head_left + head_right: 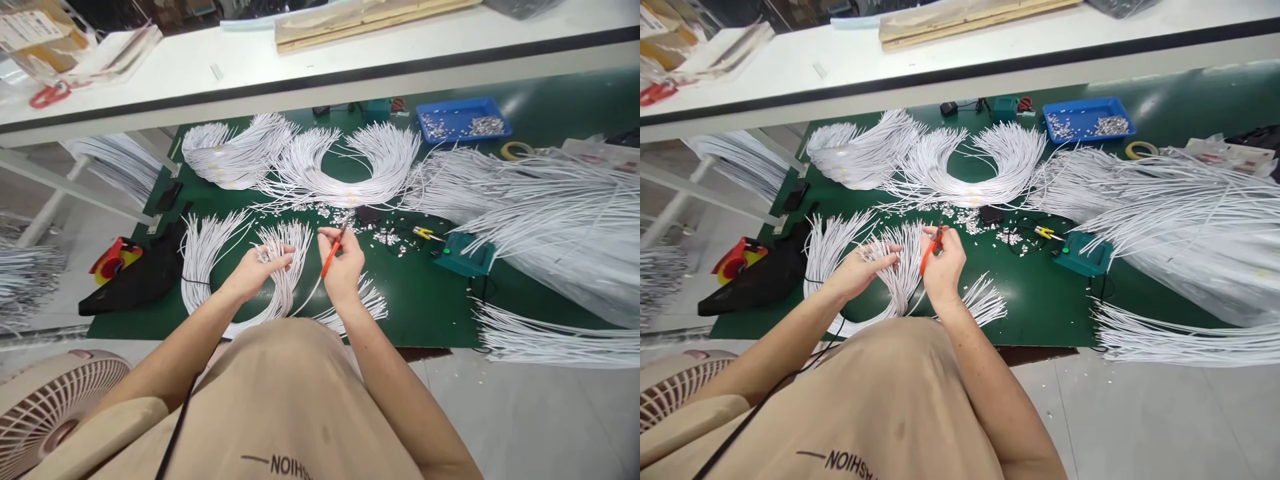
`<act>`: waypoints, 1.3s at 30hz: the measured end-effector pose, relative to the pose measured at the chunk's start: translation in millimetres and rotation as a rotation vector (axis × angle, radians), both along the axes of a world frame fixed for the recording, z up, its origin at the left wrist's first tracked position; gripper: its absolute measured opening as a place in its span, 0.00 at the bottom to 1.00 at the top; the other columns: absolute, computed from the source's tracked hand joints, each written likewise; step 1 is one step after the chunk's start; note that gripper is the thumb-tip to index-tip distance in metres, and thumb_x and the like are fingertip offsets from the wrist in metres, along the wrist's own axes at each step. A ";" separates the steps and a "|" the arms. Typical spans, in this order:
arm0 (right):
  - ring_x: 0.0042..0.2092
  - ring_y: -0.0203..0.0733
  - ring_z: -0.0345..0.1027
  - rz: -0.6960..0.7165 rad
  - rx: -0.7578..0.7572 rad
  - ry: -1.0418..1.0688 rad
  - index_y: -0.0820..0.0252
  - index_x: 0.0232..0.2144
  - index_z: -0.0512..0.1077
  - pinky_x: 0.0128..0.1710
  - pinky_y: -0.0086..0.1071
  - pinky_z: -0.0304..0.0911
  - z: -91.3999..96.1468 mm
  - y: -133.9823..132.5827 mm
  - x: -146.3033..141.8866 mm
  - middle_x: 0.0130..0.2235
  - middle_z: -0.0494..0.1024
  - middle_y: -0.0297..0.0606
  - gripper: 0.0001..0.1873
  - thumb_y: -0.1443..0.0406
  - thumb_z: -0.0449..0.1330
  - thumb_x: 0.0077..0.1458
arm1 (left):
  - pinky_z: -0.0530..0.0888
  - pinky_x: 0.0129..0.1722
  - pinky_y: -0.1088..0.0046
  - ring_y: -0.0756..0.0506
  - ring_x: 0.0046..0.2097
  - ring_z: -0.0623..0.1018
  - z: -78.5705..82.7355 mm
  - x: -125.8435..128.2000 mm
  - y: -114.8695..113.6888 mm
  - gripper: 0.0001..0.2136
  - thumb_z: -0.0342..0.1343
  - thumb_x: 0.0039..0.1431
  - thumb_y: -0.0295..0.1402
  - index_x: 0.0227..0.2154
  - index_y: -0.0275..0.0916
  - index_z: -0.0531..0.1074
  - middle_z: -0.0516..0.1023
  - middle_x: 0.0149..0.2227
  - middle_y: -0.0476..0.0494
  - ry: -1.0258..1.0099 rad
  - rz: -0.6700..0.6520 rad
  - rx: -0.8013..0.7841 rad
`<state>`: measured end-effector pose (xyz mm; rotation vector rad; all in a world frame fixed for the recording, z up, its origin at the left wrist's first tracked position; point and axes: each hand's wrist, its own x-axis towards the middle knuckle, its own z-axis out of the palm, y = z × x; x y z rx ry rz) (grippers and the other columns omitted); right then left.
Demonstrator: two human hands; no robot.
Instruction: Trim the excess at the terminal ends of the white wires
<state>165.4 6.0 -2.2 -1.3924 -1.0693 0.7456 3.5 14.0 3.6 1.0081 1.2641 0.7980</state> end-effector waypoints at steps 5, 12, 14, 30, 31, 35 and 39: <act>0.30 0.35 0.65 0.330 -0.162 0.188 0.60 0.27 0.75 0.34 0.28 0.60 3.1 10.1 -10.9 0.26 0.72 0.33 0.11 0.60 0.57 0.47 | 0.69 0.40 0.66 0.45 0.35 0.75 -1.9 2.2 0.2 0.18 0.66 0.36 0.35 0.35 0.36 0.74 0.77 0.33 0.45 0.100 0.053 0.072; 0.25 0.34 0.65 0.601 -0.313 0.539 0.62 0.24 0.73 0.30 0.30 0.63 -4.0 13.8 -14.0 0.23 0.73 0.33 0.12 0.58 0.64 0.38 | 0.69 0.36 0.70 0.47 0.32 0.74 -0.6 4.1 -2.4 0.14 0.65 0.38 0.34 0.31 0.36 0.73 0.76 0.29 0.48 0.030 0.058 0.075; 0.26 0.35 0.66 0.575 -0.286 0.514 0.62 0.25 0.73 0.31 0.31 0.63 -6.2 12.0 -13.0 0.25 0.74 0.34 0.12 0.58 0.64 0.39 | 0.69 0.36 0.70 0.48 0.32 0.74 0.6 4.1 -2.4 0.13 0.65 0.39 0.34 0.30 0.36 0.72 0.75 0.28 0.48 -0.014 0.050 0.077; 0.36 0.40 0.65 0.480 -0.204 -0.919 0.59 0.26 0.72 0.33 0.31 0.52 -10.3 -1.2 8.4 0.31 0.73 0.39 0.12 0.60 0.52 0.53 | 0.68 0.35 0.72 0.49 0.32 0.72 -1.0 1.5 0.4 0.14 0.63 0.41 0.37 0.32 0.36 0.75 0.76 0.31 0.45 0.167 0.009 0.154; 0.36 0.41 0.65 0.481 -0.200 -0.944 0.59 0.27 0.72 0.33 0.32 0.52 -9.3 -1.0 8.9 0.31 0.73 0.40 0.12 0.60 0.52 0.53 | 0.68 0.36 0.72 0.48 0.32 0.72 -0.6 1.5 0.2 0.14 0.63 0.42 0.37 0.32 0.36 0.75 0.76 0.31 0.45 0.170 0.007 0.160; 0.36 0.42 0.65 0.484 -0.179 -1.005 0.60 0.28 0.72 0.34 0.33 0.52 -8.1 -1.2 9.6 0.31 0.73 0.41 0.12 0.59 0.53 0.53 | 0.69 0.35 0.71 0.47 0.32 0.73 1.7 1.7 -0.6 0.14 0.62 0.42 0.38 0.32 0.36 0.74 0.76 0.29 0.46 0.172 -0.012 0.163; 0.36 0.41 0.65 0.474 -0.162 -0.938 0.59 0.27 0.72 0.34 0.32 0.52 -13.3 -3.9 8.5 0.31 0.73 0.40 0.11 0.60 0.53 0.53 | 0.69 0.35 0.71 0.48 0.30 0.74 3.5 2.6 -1.4 0.13 0.61 0.45 0.38 0.32 0.36 0.74 0.75 0.26 0.47 0.161 -0.033 0.169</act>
